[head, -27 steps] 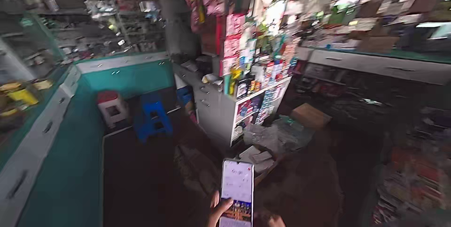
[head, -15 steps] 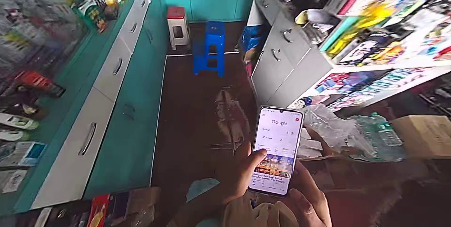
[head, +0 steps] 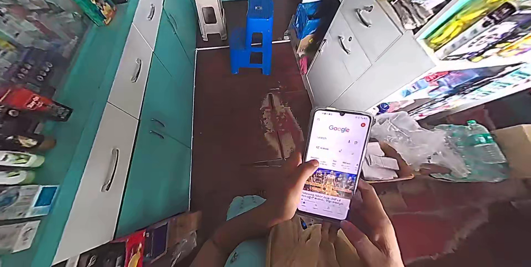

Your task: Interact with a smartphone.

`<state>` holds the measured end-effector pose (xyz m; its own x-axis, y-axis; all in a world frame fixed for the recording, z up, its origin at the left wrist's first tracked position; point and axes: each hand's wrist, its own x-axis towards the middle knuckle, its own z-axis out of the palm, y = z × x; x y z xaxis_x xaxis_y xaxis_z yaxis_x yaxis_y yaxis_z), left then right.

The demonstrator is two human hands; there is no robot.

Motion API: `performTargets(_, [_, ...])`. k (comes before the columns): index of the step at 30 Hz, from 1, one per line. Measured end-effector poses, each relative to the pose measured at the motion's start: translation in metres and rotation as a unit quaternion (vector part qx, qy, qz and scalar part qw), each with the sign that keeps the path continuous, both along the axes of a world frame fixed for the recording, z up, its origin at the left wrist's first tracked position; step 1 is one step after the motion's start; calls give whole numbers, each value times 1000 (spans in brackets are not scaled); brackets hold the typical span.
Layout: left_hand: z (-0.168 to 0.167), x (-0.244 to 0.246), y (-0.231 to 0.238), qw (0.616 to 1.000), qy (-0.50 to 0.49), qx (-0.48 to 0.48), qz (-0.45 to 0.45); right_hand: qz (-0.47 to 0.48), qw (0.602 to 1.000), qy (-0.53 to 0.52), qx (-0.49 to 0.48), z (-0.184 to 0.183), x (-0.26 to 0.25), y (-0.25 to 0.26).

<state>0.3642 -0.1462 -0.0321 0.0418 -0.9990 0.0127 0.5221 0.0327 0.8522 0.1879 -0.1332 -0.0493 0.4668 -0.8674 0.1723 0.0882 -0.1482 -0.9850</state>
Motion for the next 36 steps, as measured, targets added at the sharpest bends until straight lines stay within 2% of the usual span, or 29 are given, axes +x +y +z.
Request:
performTargets(7, [-2, 27, -22, 999, 9, 30, 19, -11, 999, 35, 16, -2, 32, -26])
performTargets(11, [-3, 43, -38, 998, 6, 43, 46, 39, 999, 34, 11, -7, 45, -51])
performTargets(15, [-10, 65, -65, 991, -35, 45, 125, 56, 997, 55, 4, -11, 59, -86])
performTargets(18, [-12, 84, -93, 984, -72, 36, 159, 73, 990, 112, -38, -13, 69, -122])
performTargets(21, [-11, 98, -131, 982, -67, 41, 172, 84, 985, 142, -58, -18, 84, -166])
performTargets(25, [-9, 119, -188, 980, -74, 29, 180, 107, 985, 127, -38, -15, 105, -230])
performTargets(30, [-9, 152, -247, 987, -97, 29, 125, 123, 985, 120, -21, -19, 135, -305])
performTargets(36, [-19, 199, -286, 962, -177, 102, 179, 192, 974, 120, -5, -29, 191, -372])
